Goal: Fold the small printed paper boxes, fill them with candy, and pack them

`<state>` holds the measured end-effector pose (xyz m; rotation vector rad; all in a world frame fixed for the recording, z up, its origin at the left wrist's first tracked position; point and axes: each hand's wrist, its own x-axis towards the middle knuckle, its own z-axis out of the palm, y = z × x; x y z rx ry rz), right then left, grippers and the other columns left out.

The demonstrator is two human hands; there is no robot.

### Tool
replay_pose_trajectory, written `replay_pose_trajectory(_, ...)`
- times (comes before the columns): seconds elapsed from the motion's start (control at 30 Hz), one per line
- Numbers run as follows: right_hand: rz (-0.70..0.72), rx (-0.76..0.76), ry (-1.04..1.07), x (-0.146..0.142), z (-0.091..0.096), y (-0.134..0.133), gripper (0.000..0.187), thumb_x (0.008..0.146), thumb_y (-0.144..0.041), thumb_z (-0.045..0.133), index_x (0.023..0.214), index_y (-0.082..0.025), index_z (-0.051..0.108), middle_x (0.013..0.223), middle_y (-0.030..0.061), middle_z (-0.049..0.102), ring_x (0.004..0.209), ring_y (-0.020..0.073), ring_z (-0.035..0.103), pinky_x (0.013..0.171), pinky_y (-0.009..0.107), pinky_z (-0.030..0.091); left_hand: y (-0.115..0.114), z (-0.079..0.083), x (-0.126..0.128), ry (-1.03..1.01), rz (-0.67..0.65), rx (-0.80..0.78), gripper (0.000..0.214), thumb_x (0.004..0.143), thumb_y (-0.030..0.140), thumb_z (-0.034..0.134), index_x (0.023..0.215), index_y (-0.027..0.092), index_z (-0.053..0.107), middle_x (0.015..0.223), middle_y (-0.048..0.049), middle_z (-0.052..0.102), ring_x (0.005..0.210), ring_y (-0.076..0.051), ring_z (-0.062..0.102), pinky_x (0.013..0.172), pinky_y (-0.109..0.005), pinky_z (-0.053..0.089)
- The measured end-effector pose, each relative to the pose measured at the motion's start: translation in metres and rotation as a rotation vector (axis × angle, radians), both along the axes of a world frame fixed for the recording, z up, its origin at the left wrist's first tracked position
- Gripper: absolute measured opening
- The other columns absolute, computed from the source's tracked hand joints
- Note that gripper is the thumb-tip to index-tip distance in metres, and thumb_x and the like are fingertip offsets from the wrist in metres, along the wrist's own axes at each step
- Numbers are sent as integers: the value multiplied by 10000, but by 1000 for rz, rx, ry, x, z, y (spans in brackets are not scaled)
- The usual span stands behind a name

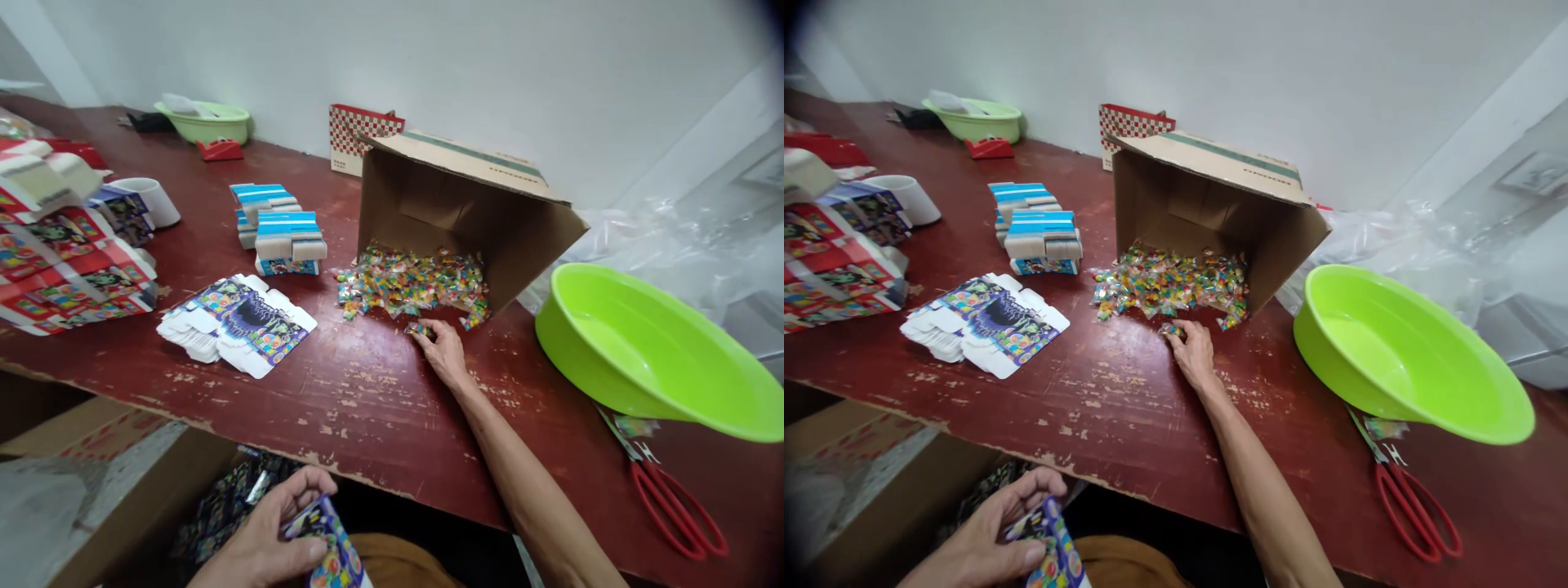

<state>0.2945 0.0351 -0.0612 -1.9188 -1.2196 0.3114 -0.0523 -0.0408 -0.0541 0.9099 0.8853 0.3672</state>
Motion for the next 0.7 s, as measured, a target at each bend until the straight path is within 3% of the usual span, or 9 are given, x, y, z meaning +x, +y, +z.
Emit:
replay_pose_trajectory(0.13,41,71,118,-3,2,-13,306,844,-408,582,993,-192,739,1040,89,692,992,239,603,910,383,455,16,-11,-36,245,-430,177,397,594,305,820,976,248,730,865,-2,657,827,-213,587,740,-294,460)
replay_pose_trajectory(0.2,31,97,168,-4,13,-19,357,858,-443,556,1013,-170,724,996,87,677,945,228,603,872,376,469,22,-4,-39,261,-518,158,289,639,318,789,914,246,734,838,-2,675,818,-213,601,738,-292,466)
replay_pose_trajectory(0.27,57,136,250,-13,29,-28,397,862,-449,558,1122,-172,675,914,50,656,819,187,601,777,335,488,24,7,-30,198,-422,83,305,697,381,752,964,241,706,855,-12,692,774,-196,614,698,-277,465)
replay_pose_trajectory(0.33,146,198,426,-33,47,-42,455,835,-429,620,1232,-209,594,844,-2,622,680,138,572,656,279,479,24,19,-13,101,-246,-16,423,771,400,689,1159,250,618,996,-46,712,754,-185,641,673,-279,470)
replay_pose_trajectory(0.37,228,199,558,-47,55,-50,427,823,-407,652,1205,-227,593,847,-12,620,649,122,569,625,264,474,23,23,-4,42,-175,-19,412,783,366,679,1163,233,592,1029,-69,715,766,-190,660,674,-280,472)
replay_pose_trajectory(0.47,387,158,843,-92,71,-73,246,797,-377,709,952,-221,600,789,-14,646,658,127,617,625,259,497,20,32,22,-123,-42,13,370,776,313,666,1105,207,534,859,-63,716,724,-209,692,669,-297,490)
replay_pose_trajectory(0.57,393,184,886,-126,68,-85,201,789,-352,728,872,-213,609,793,-1,666,698,134,619,683,273,510,14,38,40,-124,26,71,402,787,289,631,1153,218,482,780,-18,684,574,-158,655,573,-262,477)
replay_pose_trajectory(0.7,293,145,773,-143,52,-87,174,768,-337,749,852,-200,682,758,10,653,625,122,545,608,261,468,3,46,51,-112,42,169,401,789,239,599,1168,208,471,732,9,652,504,-115,584,503,-229,457)
